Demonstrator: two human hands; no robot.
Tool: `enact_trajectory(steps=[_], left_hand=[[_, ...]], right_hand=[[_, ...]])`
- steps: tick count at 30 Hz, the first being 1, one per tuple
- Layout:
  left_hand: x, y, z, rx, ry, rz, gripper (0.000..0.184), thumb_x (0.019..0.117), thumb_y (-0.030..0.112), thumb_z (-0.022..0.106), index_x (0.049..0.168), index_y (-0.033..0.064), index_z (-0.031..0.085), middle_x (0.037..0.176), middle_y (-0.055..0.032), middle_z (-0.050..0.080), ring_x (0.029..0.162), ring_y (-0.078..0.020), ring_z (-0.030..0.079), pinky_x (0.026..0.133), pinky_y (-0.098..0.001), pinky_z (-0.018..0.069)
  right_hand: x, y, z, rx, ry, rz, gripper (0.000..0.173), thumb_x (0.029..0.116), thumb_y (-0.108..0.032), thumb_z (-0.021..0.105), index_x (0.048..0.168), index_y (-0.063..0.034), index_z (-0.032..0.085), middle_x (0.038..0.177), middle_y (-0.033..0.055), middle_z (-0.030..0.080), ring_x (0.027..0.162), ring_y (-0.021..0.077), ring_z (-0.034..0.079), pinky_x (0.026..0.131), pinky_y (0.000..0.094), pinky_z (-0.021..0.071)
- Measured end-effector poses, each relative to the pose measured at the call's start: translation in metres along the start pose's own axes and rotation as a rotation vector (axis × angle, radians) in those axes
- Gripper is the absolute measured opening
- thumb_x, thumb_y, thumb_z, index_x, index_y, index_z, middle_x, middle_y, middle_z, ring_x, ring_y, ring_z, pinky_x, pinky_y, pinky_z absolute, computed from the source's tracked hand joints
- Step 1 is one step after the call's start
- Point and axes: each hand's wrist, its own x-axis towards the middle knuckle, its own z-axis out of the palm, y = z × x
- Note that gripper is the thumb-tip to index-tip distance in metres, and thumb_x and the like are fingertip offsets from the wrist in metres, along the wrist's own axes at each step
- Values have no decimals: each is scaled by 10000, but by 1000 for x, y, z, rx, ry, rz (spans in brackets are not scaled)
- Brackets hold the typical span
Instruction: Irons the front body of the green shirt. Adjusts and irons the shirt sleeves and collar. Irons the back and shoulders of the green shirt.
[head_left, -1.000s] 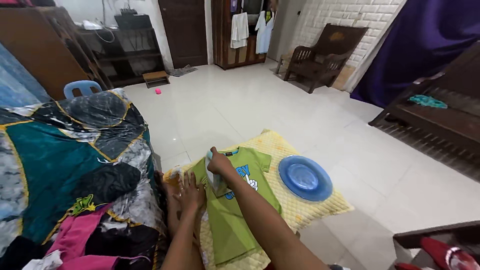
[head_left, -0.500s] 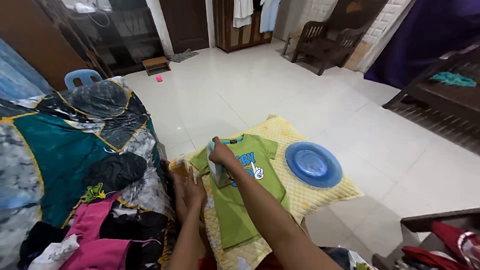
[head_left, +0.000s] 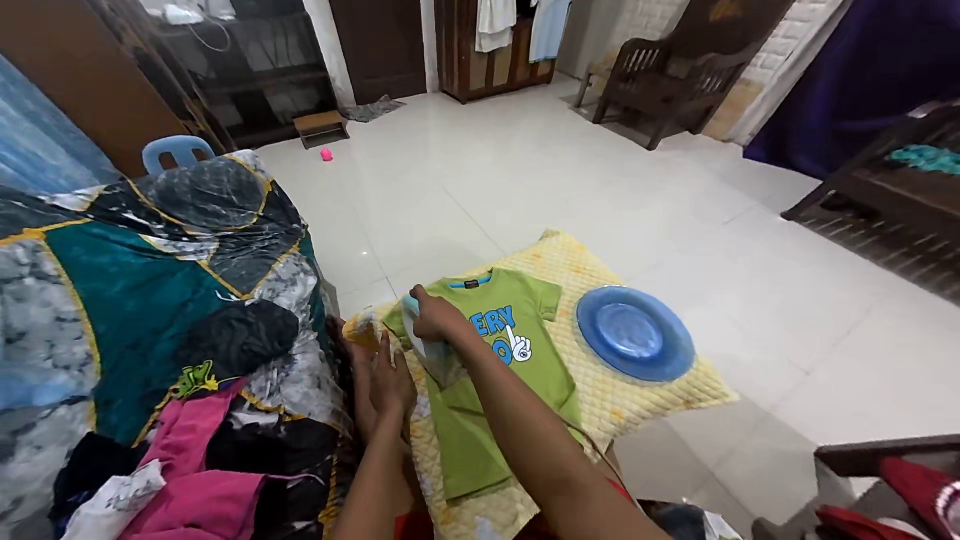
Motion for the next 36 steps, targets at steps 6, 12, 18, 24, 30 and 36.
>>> enact_trajectory(steps=[6,12,18,24,30,36], left_hand=[[-2,0,0,25,7,-10,536,1077,352,459,1602,315,355,1562,-159,470,1329,-375,566,1035,-615,487],[-8,12,-4,149,-12,-13,559,1082,365,405,1625,285,299,1571,-160,459,1214,-400,642,933,-634,536],[-5,14,-1,249,28,-59,613,1076,386,416,1627,160,270,1527,-170,509,1211,-371,650,951,-597,540],[-7,3,6,180,210,-37,571,1045,267,498,1579,119,364,1516,-184,504,1291,-361,594,1008,-566,520],[-8,0,5,328,266,299,534,997,176,480,1524,89,461,1590,-148,435,1460,-368,414,1090,-606,405],[-2,17,0,410,1,165,535,1059,270,357,1593,243,380,1660,64,351,1543,-323,282,1130,-738,222]], right_hand=[[15,1,0,-52,-25,-57,810,844,-166,720,1553,-211,332,1175,215,690,1057,419,694,831,653,561],[-13,4,6,-28,-37,-33,814,850,-170,711,1559,-223,315,1139,203,698,1020,409,705,811,644,569],[22,1,-4,-45,-89,-163,761,895,-162,713,1557,-189,338,1219,231,676,1087,430,683,863,656,552],[9,8,-7,-136,-158,-246,775,874,-114,736,1545,-204,357,1190,250,679,1057,461,683,834,688,542],[-45,22,7,-87,-27,-48,806,869,-157,711,1567,-251,321,1122,219,701,1014,437,702,824,662,560],[-40,15,3,-90,-31,2,827,853,-134,714,1569,-227,309,1127,219,696,1021,432,701,817,649,566]])
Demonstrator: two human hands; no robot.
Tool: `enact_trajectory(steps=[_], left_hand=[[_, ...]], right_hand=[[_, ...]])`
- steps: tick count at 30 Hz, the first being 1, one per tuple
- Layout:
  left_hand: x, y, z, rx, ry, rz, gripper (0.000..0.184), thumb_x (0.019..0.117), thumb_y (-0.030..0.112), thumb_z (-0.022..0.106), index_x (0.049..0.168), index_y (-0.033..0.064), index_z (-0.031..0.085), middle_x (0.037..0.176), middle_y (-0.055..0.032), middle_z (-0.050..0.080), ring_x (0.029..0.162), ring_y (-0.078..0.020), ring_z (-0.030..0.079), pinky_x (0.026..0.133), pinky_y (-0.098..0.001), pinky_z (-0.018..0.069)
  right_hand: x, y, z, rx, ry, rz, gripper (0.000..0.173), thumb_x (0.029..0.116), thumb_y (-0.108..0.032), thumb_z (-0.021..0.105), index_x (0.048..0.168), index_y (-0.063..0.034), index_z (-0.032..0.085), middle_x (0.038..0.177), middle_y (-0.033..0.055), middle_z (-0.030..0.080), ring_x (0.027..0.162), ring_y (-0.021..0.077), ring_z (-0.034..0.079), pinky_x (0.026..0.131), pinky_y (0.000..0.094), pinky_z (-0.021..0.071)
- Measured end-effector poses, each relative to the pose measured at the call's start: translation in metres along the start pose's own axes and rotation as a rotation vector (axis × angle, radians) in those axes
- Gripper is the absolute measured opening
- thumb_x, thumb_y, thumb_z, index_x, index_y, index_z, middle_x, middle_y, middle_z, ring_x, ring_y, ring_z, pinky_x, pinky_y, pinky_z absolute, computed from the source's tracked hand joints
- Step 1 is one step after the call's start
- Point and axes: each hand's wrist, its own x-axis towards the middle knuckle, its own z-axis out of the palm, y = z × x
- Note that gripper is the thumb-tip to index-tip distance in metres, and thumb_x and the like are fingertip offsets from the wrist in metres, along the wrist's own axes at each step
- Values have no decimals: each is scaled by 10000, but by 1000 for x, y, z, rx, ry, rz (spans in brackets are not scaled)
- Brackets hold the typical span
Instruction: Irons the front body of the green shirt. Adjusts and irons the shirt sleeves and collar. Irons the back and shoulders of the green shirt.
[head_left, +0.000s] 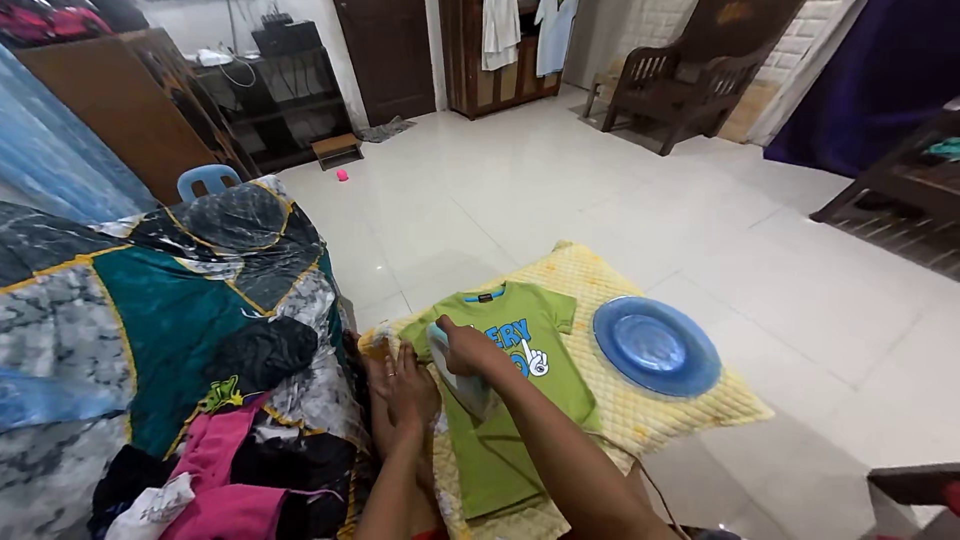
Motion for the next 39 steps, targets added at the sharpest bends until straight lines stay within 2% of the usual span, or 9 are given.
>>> enact_trajectory(steps=[5,7,11,15,19,28,34,36,39], left_hand=[[1,2,-1,29,-35,-25,529,1062,294,323,1584,249,397,1669,94,323,1530,-289,317,1120,-746,216],[-1,3,-4,19,-29,-29,533,1058,310,326,1581,241,403,1664,91,334,1511,-289,357,1110,-747,240],[-10,1,-12,11,-61,-18,531,1069,327,327,1589,237,391,1684,85,293,1477,-309,412,1033,-685,407],[-11,-6,-9,-92,-27,31,515,1064,222,366,1574,177,422,1683,17,306,1325,-311,581,972,-574,521],[-8,-17,5,-397,100,59,449,1085,137,360,1503,147,523,1627,-12,415,1409,-231,519,1115,-511,459],[-12,-7,-13,-247,23,13,467,1071,177,384,1521,197,509,1638,42,396,1351,-250,574,1037,-524,513],[-13,-4,-10,-181,-17,-31,562,1064,505,389,1537,214,472,1669,21,337,1344,-321,561,1007,-597,496],[-9,-6,-4,-190,-17,-44,566,1050,508,444,1525,202,481,1674,8,324,1349,-342,550,999,-609,491],[-1,-8,5,-162,11,16,530,1048,376,531,1550,223,456,1664,-74,340,1288,-410,590,937,-638,511]], right_hand=[[48,-14,-17,-24,-29,-67,768,889,-151,715,1557,-192,338,1227,235,671,1100,431,681,874,654,550],[59,-27,-16,-11,-7,-48,784,859,-134,725,1546,-178,347,1220,235,670,1099,427,679,868,650,551],[37,-36,5,43,81,33,907,775,-131,772,1556,-167,311,1150,227,682,1055,428,691,824,639,568],[-15,-30,21,73,111,133,954,766,-152,763,1582,-162,269,1104,217,693,1008,408,704,807,619,577],[-25,-26,21,72,104,155,919,767,-125,735,1569,-180,290,1086,203,695,988,396,709,786,608,580],[38,-32,1,86,187,153,943,778,-145,743,1596,-175,274,1173,213,684,1067,400,696,824,614,577],[-44,-31,34,110,151,249,928,780,-158,736,1584,-172,273,1091,216,701,989,410,710,799,619,577],[-72,-29,47,128,141,297,894,803,-156,700,1586,-198,271,1040,188,714,947,388,723,777,599,586],[-89,-26,57,172,153,328,843,889,-182,640,1626,-230,233,1035,175,721,935,374,729,780,585,591]])
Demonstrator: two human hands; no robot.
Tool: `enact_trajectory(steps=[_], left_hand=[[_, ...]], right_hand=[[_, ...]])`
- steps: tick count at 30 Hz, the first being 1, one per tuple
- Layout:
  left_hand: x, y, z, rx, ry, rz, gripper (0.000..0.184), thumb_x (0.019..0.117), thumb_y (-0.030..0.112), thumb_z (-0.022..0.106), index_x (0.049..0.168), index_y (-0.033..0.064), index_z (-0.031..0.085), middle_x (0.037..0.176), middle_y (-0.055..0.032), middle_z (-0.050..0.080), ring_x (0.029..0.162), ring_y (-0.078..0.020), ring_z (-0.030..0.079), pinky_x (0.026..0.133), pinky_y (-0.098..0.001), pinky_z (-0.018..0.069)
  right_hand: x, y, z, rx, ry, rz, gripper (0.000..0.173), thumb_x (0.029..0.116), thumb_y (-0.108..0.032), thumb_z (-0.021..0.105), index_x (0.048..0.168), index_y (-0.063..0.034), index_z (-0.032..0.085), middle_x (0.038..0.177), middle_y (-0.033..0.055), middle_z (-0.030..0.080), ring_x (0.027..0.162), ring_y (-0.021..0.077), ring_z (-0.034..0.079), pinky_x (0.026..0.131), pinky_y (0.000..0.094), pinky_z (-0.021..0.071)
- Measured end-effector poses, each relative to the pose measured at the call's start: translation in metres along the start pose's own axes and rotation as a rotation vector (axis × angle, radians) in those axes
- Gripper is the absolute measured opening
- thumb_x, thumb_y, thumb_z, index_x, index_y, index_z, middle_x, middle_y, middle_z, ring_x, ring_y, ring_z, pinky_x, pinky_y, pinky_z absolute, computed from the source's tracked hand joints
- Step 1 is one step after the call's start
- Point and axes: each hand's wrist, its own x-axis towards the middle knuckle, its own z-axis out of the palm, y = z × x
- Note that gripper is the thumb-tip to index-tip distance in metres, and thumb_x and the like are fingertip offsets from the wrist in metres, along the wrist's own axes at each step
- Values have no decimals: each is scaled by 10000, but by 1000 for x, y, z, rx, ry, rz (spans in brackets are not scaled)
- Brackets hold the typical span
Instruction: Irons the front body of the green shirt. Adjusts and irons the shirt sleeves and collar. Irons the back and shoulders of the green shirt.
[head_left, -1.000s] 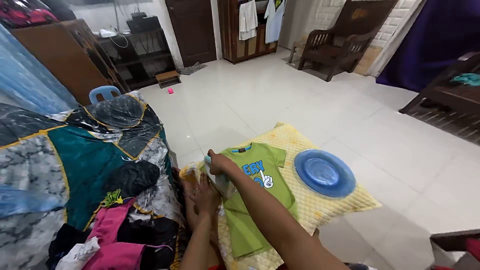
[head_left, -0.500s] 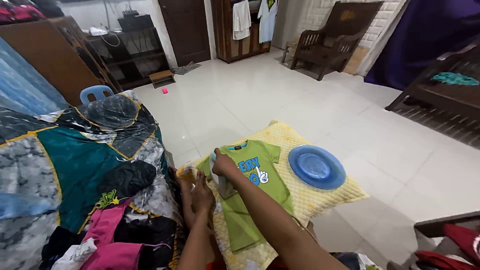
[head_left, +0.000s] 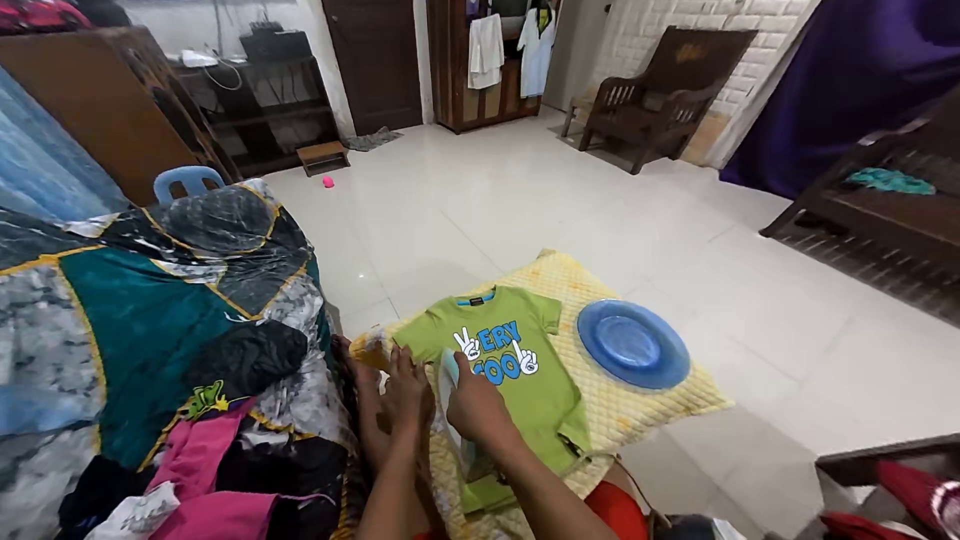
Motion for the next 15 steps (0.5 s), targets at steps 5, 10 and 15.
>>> enact_trajectory(steps=[5,10,15], left_hand=[[-1,14,-14,153,-99,-37,449,1066,379,415,1507,387,499,1705,-2,244,1336,-428,536,957,-701,455],[-5,17,-4,233,51,-76,432,1023,507,444,1428,424,570,1650,-111,349,1457,-467,369,1002,-730,379],[-3,15,-3,219,32,-100,440,1028,555,412,1419,437,575,1657,-109,332,1478,-437,350,1037,-728,358]], right_hand=[[31,-14,-8,46,73,-12,799,883,-190,646,1597,-192,288,1073,180,717,970,371,726,798,585,593],[108,-37,-38,47,109,-53,951,806,-150,710,1626,-147,227,1188,213,688,1067,386,702,850,595,583],[149,-39,-49,-28,89,-117,949,778,-170,725,1604,-168,256,1182,201,688,1072,384,699,832,601,582]])
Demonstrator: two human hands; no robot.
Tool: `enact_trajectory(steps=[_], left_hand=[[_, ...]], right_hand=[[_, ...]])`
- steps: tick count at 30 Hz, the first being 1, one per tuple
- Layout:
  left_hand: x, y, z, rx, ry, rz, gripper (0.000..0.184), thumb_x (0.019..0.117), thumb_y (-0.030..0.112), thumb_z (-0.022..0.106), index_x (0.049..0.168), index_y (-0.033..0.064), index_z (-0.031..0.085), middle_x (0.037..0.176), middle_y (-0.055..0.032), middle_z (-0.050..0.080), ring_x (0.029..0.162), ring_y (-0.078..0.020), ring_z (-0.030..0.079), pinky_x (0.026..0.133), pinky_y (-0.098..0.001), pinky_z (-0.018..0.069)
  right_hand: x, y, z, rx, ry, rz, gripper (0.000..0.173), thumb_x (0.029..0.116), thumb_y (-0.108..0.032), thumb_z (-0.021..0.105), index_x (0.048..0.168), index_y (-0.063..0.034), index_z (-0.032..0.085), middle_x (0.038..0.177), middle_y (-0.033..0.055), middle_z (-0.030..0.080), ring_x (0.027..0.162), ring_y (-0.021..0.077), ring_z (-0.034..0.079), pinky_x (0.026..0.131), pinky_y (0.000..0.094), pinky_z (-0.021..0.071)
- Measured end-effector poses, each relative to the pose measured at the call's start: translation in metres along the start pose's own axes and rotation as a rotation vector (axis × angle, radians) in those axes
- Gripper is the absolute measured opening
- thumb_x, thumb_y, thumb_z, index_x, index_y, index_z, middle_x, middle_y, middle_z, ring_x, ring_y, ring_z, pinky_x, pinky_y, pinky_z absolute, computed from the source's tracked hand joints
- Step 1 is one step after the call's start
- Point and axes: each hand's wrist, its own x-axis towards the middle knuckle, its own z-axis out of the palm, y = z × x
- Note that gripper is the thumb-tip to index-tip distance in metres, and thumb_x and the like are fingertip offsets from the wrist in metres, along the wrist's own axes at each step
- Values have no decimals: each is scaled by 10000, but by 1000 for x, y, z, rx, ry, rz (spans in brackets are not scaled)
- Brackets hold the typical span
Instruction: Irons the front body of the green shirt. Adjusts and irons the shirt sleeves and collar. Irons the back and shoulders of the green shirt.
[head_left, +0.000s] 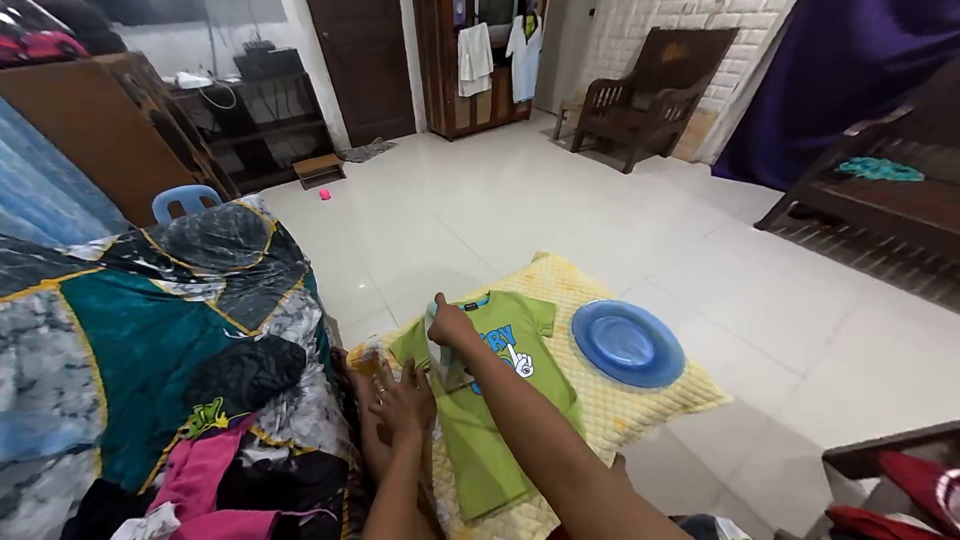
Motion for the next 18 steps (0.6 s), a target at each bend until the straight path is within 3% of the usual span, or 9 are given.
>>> enact_trajectory(steps=[8,10,14,18], left_hand=[[-3,-6,3,-86,-24,-6,403,1040,496,452,1419,439,575,1661,-82,328,1480,-431,344,1047,-728,348],[-1,-7,7,-88,12,6,401,1024,479,475,1403,430,595,1648,-88,355,1462,-427,380,1018,-722,374],[-5,-5,0,-136,-18,27,422,1040,435,464,1448,399,563,1663,-129,314,1492,-459,313,1053,-752,325],[-6,-7,2,-144,-2,38,423,1043,437,471,1456,402,557,1669,-123,307,1487,-469,323,1025,-763,341]], right_hand=[[-108,30,14,-62,-105,68,931,792,-159,695,1607,-235,250,1071,190,708,968,392,715,780,609,582],[-142,41,17,-70,-143,94,915,820,-165,678,1619,-257,242,1053,182,711,945,390,717,775,606,582],[-203,64,18,-94,-222,133,799,935,-217,615,1629,-301,229,1039,181,721,938,395,724,791,608,582],[-256,94,12,-121,-275,188,760,980,-247,589,1639,-317,217,1044,194,729,967,417,721,824,623,575]])
